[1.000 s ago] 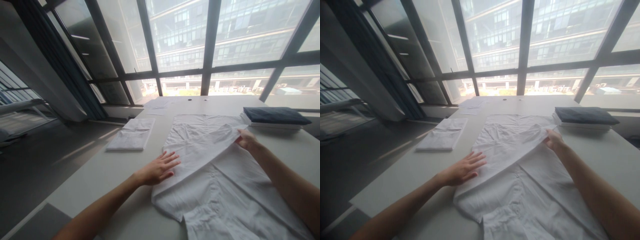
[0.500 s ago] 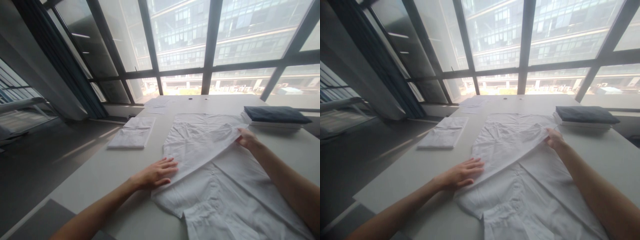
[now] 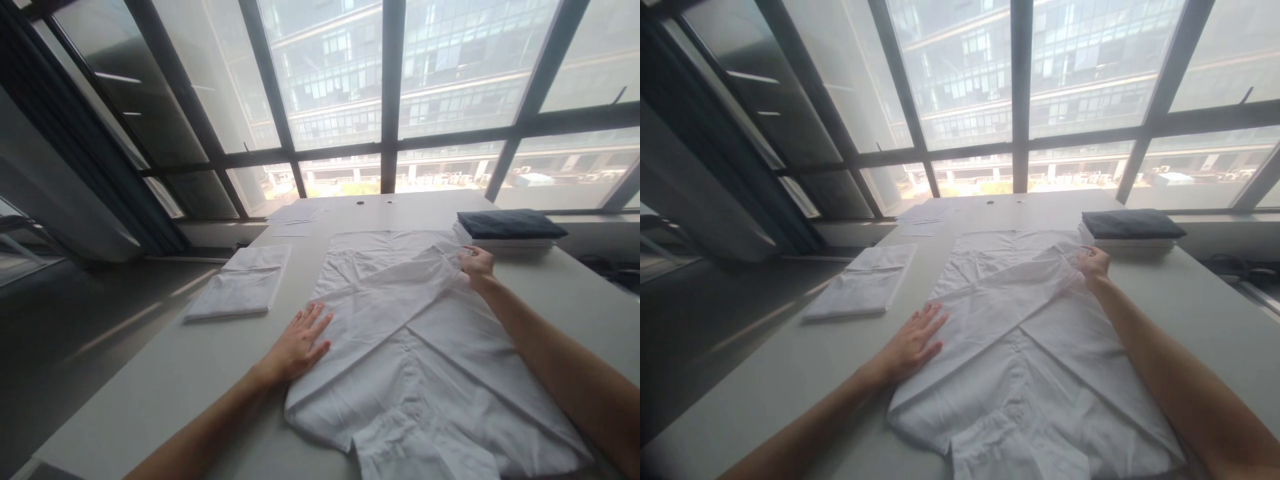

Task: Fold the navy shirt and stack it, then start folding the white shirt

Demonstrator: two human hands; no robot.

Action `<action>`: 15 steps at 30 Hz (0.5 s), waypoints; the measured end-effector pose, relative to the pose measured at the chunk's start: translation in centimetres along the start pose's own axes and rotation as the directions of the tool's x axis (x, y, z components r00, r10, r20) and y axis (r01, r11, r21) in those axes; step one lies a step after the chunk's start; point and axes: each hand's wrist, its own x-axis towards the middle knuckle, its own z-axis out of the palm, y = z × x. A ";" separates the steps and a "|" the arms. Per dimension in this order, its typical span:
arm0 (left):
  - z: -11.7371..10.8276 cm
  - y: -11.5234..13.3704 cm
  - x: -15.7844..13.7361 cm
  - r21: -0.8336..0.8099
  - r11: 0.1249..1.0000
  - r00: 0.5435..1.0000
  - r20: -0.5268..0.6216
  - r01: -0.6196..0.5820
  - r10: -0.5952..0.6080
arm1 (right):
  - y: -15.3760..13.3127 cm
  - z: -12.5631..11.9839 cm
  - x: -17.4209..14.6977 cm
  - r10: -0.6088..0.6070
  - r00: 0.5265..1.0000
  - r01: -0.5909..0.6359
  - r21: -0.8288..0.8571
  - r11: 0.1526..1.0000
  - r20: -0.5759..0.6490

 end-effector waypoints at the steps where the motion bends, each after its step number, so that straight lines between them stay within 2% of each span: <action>1: 0.0 0.0 0.0 0.000 1.000 1.000 0.006 0.000 0.000 | -0.1 -0.3 0.2 -0.038 0.998 0.034 -0.084 0.996 -0.042; 6: 0.1 -0.3 0.1 0.022 1.000 1.000 -0.009 -0.011 0.012 | -0.4 -1.5 0.8 -0.114 0.993 0.093 -0.337 0.937 -0.042; 10: 0.0 -0.2 0.1 0.030 1.000 1.000 0.003 -0.004 0.004 | -0.9 -1.6 0.5 -0.132 0.987 0.161 -0.542 0.825 0.092; 12: -0.1 -0.2 0.1 0.031 1.000 1.000 0.011 -0.002 0.002 | -1.3 -1.5 0.2 -0.208 0.966 0.257 -0.562 0.786 0.151; 15: 0.0 -0.2 0.1 0.039 0.999 1.000 0.017 0.001 -0.002 | -2.0 -1.1 -0.3 -0.385 0.904 0.425 -0.495 0.758 0.188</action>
